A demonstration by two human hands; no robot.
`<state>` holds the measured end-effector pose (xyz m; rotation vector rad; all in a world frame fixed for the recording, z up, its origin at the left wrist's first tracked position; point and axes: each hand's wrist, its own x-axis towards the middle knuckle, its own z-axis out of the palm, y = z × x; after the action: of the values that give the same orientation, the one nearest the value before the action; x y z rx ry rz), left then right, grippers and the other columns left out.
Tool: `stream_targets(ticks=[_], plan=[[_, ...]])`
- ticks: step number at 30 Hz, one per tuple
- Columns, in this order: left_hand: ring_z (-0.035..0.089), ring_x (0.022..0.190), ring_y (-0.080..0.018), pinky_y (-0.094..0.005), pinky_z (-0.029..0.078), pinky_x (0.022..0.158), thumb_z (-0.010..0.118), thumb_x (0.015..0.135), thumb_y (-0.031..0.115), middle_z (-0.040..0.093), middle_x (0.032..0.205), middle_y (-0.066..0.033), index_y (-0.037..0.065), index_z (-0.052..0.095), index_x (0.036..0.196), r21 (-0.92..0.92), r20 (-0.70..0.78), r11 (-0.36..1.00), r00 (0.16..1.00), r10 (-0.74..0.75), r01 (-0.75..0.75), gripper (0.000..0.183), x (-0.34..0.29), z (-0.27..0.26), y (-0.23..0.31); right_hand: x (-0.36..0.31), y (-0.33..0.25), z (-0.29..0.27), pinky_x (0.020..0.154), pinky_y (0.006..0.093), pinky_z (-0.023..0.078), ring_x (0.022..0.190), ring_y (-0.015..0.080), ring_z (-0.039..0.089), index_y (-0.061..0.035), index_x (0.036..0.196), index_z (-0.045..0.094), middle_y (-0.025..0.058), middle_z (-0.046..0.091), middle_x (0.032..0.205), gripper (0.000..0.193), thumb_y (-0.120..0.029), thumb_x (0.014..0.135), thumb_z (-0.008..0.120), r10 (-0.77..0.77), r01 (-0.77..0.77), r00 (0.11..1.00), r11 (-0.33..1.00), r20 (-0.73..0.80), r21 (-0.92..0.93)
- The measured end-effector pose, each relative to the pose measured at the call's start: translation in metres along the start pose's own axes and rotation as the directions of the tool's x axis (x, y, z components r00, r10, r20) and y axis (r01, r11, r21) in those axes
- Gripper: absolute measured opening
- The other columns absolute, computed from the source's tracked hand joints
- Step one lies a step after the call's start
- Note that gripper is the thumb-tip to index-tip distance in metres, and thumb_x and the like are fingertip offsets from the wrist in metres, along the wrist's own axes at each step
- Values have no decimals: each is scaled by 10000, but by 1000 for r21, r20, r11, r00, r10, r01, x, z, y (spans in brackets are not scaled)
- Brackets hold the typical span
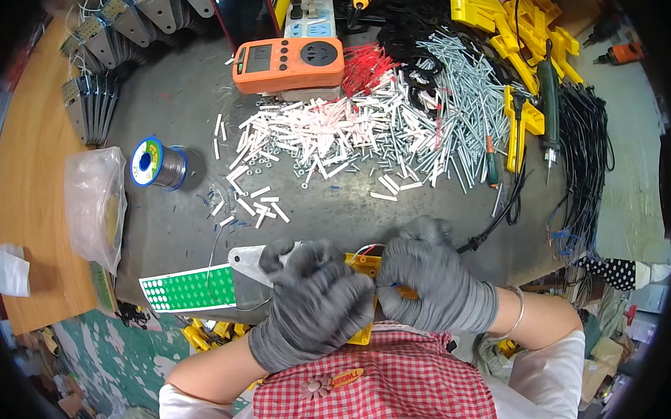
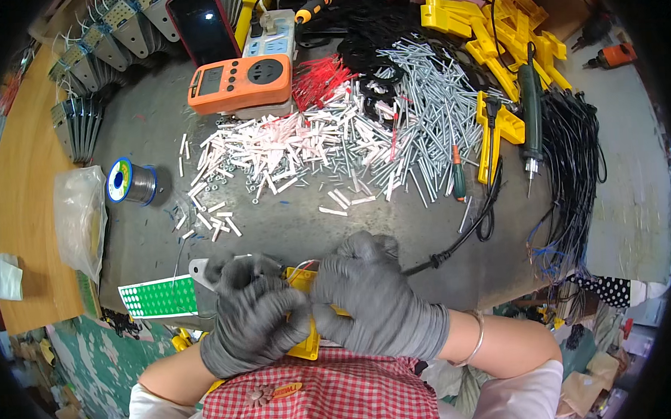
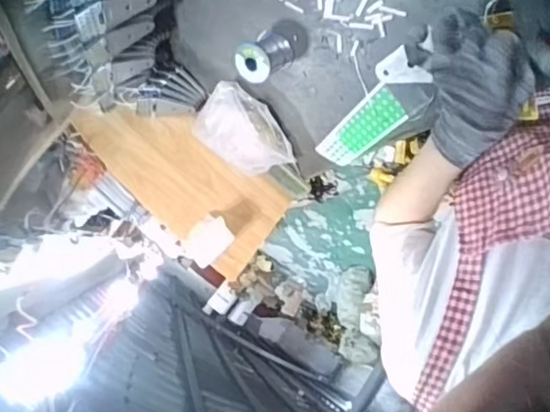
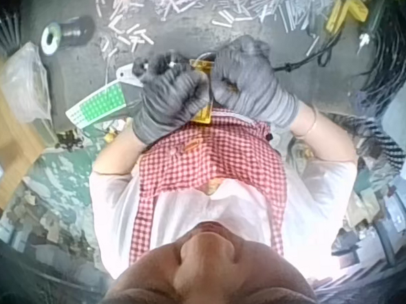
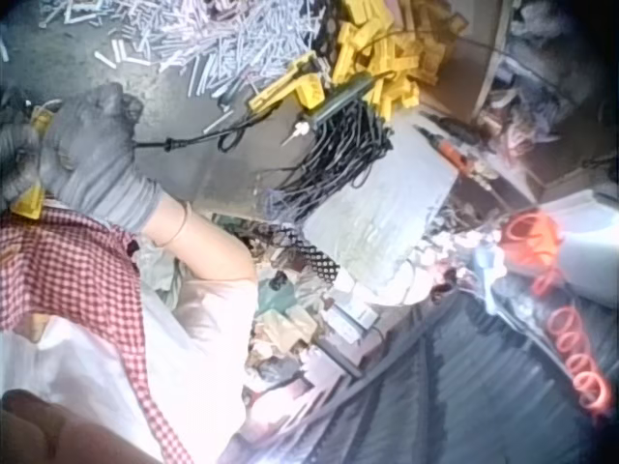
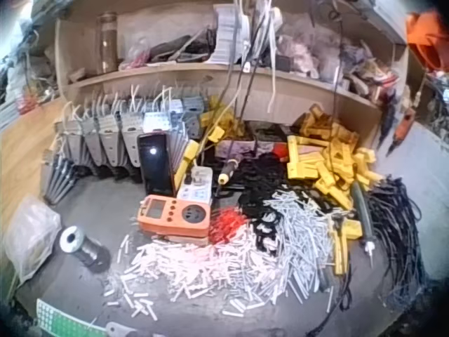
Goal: The person assembles electronic components by attaching plastic housings to metal brackets with an electric screwdriver, then soldering wires to a circuit board with a soldering iron.
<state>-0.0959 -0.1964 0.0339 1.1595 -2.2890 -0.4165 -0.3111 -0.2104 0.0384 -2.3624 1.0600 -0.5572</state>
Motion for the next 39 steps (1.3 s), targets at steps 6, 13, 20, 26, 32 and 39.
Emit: stream_targets(ticks=[6,13,20,26,32,39], plan=[[635,944,-217,-589,277,957,757,698,318,668,851,11,203,690,965,-21,-89,996,993,83,-85,298,-9,6,-7,10,-14,-24,820,427,391,791,264,544,-128,808,654,28,620,794,128,-255,792,646,86,-86,992,996,97,-7],[588,1046,-271,-523,301,966,778,685,260,663,896,1,191,692,975,-78,-8,997,1000,11,-11,310,-18,-42,-15,45,25,-70,820,403,472,858,302,611,4,973,654,134,652,913,270,-245,871,635,362,-287,912,900,-195,328],[548,869,-282,-438,390,884,781,676,86,650,868,-54,112,662,894,49,-162,971,961,-223,234,250,-50,-86,-39,193,151,-68,951,457,485,1125,404,592,29,1242,546,236,639,1138,440,-218,889,635,-11,-216,826,917,-563,-335],[562,881,-282,-424,419,851,776,675,63,644,860,-57,88,680,914,91,-96,939,942,-322,331,259,-91,-98,-48,235,181,-93,907,414,502,1065,365,633,-70,1309,557,192,663,1138,459,-219,888,664,-4,-281,901,757,-434,-590],[582,885,-289,-439,437,814,793,673,215,652,971,-44,146,694,998,180,57,971,984,-170,158,347,-98,-71,-48,168,107,-85,924,351,503,1034,292,655,-40,1233,611,125,668,1136,405,19,838,674,-228,171,823,973,-521,-156],[570,892,-309,-461,392,852,741,685,136,627,934,-72,122,615,926,157,110,979,983,-146,128,272,-62,-65,-32,67,87,-79,654,218,413,711,88,495,-15,1114,644,27,579,892,295,-271,1009,541,105,-129,635,991,-765,29]])
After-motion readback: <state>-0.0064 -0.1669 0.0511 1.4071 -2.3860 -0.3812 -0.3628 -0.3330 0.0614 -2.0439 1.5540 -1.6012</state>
